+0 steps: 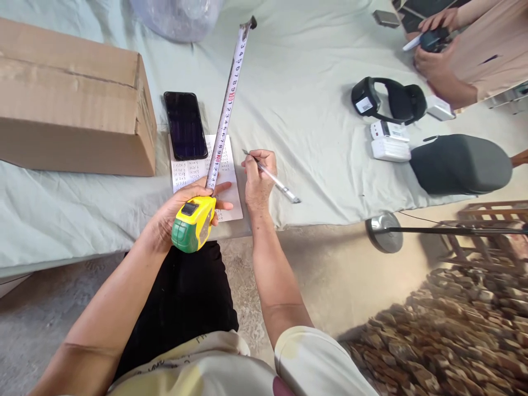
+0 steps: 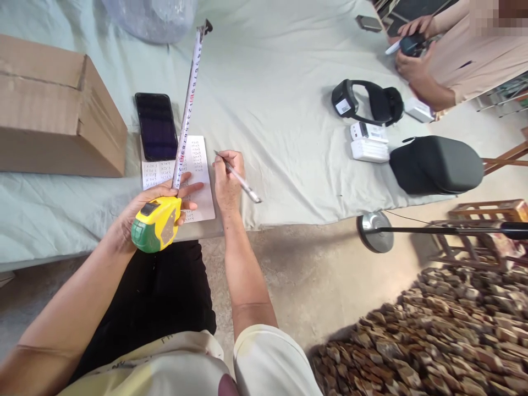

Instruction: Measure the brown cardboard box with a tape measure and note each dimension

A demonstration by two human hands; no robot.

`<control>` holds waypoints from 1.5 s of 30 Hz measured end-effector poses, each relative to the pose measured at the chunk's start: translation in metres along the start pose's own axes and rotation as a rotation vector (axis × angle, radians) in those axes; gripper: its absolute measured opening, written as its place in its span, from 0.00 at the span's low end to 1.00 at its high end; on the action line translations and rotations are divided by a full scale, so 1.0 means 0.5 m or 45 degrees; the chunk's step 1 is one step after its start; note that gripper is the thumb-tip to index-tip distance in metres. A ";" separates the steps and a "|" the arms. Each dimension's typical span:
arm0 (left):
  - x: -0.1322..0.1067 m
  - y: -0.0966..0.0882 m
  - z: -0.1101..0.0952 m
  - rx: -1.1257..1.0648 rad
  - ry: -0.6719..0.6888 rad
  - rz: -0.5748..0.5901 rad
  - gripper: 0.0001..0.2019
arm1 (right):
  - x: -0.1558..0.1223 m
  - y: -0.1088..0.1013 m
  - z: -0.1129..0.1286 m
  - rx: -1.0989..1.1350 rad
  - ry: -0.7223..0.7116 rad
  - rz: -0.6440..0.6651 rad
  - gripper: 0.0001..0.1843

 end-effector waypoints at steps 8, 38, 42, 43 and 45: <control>0.000 0.004 -0.002 0.017 0.005 0.006 0.27 | -0.008 0.024 0.007 -0.183 -0.109 0.163 0.20; 0.009 -0.034 0.028 0.218 -0.037 0.065 0.08 | -0.008 0.050 0.008 -0.471 -0.039 0.276 0.21; 0.004 -0.022 0.018 0.207 0.008 0.065 0.15 | -0.007 0.043 -0.004 -0.368 0.042 0.243 0.20; 0.002 -0.017 0.014 0.207 0.024 0.074 0.17 | -0.006 0.039 -0.008 -0.313 0.072 0.220 0.20; -0.003 -0.009 0.010 0.213 0.041 0.098 0.19 | -0.005 0.026 -0.015 -0.182 0.125 0.132 0.20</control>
Point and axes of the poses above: each hand's wrist, its own x-axis towards the middle knuckle, its own y-axis out of the palm, z = x × y, the point moved 8 cm from there along x, towards the middle knuckle, and after that the axes turned 8 degrees about y, right-handed, at the moved point
